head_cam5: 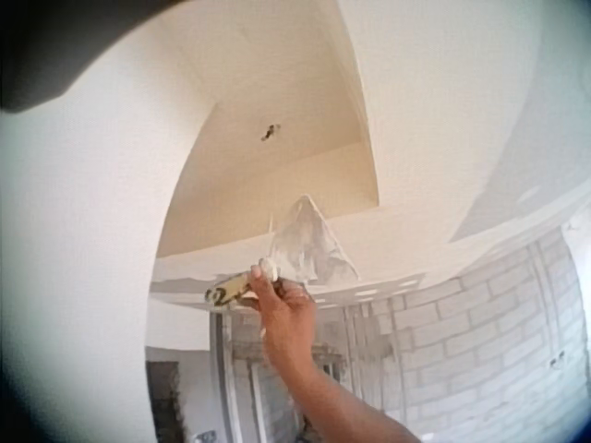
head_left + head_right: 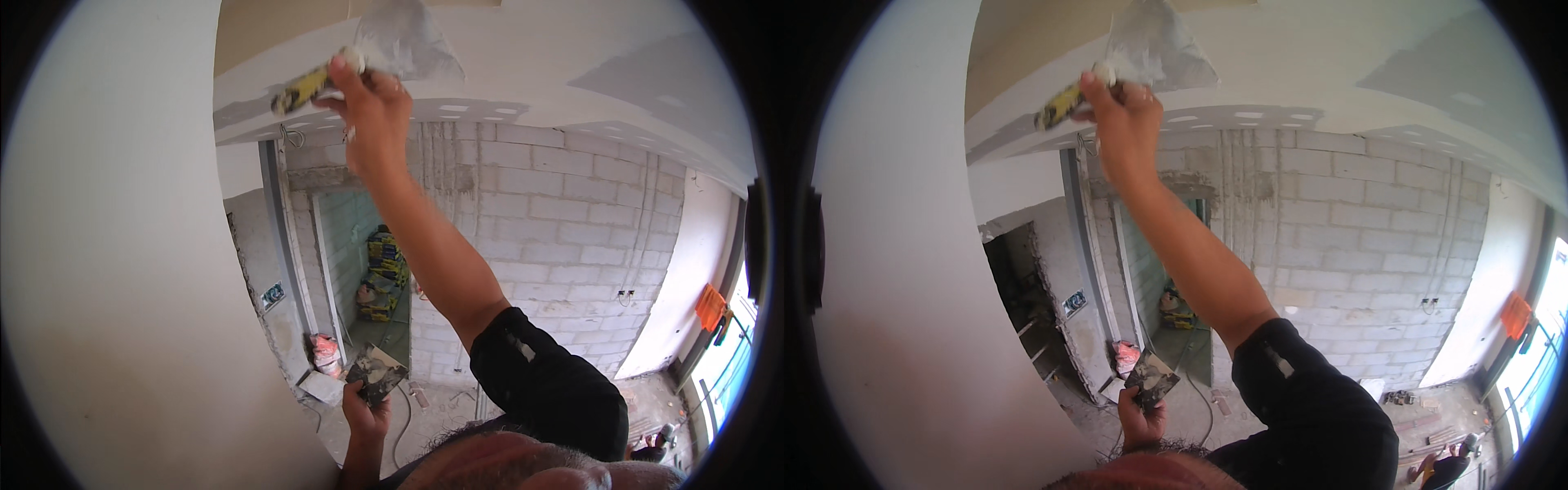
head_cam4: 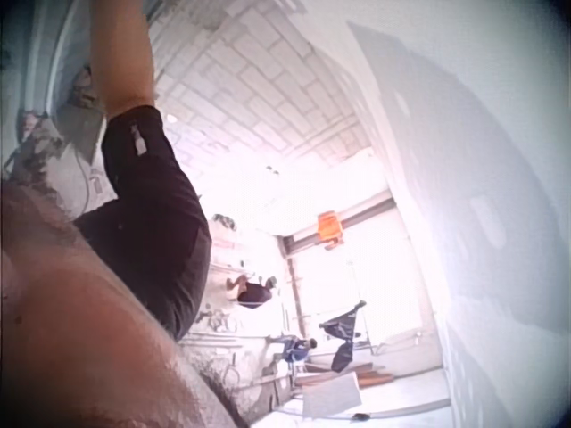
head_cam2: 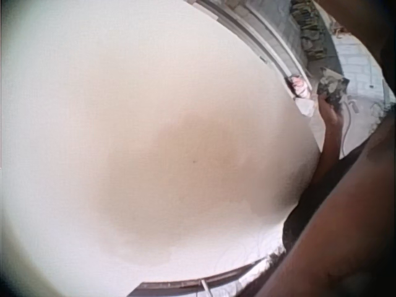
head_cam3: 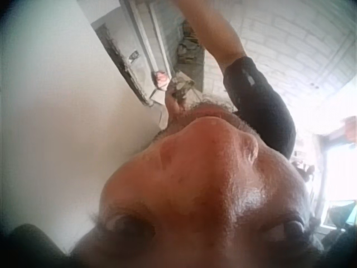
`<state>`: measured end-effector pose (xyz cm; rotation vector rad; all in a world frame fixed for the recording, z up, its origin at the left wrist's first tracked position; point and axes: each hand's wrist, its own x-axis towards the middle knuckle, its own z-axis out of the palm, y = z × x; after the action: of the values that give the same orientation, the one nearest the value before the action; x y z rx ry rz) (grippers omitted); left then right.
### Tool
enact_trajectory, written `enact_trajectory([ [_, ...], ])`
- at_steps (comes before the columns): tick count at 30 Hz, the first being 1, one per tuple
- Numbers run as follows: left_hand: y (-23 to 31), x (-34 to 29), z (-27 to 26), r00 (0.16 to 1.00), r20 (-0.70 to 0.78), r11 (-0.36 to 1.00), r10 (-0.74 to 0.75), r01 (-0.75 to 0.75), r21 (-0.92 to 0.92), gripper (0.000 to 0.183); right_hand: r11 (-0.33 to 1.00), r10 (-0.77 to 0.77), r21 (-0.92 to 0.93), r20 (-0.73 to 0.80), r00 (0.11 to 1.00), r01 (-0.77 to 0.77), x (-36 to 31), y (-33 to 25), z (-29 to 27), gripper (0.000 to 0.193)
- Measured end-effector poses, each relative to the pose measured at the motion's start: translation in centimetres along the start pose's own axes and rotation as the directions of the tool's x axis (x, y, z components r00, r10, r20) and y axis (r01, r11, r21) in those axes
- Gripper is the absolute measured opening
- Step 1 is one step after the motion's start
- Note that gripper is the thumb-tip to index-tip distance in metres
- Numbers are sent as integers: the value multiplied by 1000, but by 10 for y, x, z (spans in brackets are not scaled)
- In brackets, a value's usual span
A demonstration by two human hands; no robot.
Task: The person applies plaster to a ceiling using a hawk and a trowel. They repeatedly scoop plaster from the hawk and spread it onto the ceiling surface, smoothing the compound to cover joints and imperfections.
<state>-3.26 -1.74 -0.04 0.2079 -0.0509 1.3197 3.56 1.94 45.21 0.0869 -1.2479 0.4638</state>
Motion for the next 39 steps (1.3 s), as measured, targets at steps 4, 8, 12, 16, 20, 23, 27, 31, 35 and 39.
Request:
enact_trajectory([
  [4,-1,0,-2,1000,-2,1000,10,-10,-8,27,978,-177,103,-36,984,180,32,-8,20,31],
  [8,-1,-1,-3,1000,26,1000,1,-1,-15,27,937,-308,150,-78,948,317,55,-20,24,33],
  [12,-1,-1,-1,1000,-17,1000,12,-12,-17,28,958,-231,159,-56,971,237,73,-21,14,24],
  [16,0,0,-5,1000,-15,1000,7,-7,-22,29,942,-273,181,-72,959,281,75,-24,13,31],
  [20,-1,1,-7,1000,5,999,4,-3,-36,29,945,-265,176,-82,961,276,77,-26,14,34],
  [23,-1,1,-5,1000,-18,1000,13,-13,-19,28,943,-270,174,-97,958,284,73,-28,18,39],
  [27,0,0,-5,1000,-21,1000,7,-7,-20,28,935,-277,191,-123,953,297,78,-30,21,40],
  [31,-2,-3,4,998,-54,1000,27,-28,-10,27,935,-285,182,-127,950,304,81,-30,21,37],
  [35,-1,-2,0,1000,-14,999,14,-14,-29,26,931,-285,198,-131,949,307,85,-32,20,35],
  [39,-3,-3,8,997,-72,1000,26,-25,16,22,927,-298,194,-135,945,320,85,-32,22,34],
])
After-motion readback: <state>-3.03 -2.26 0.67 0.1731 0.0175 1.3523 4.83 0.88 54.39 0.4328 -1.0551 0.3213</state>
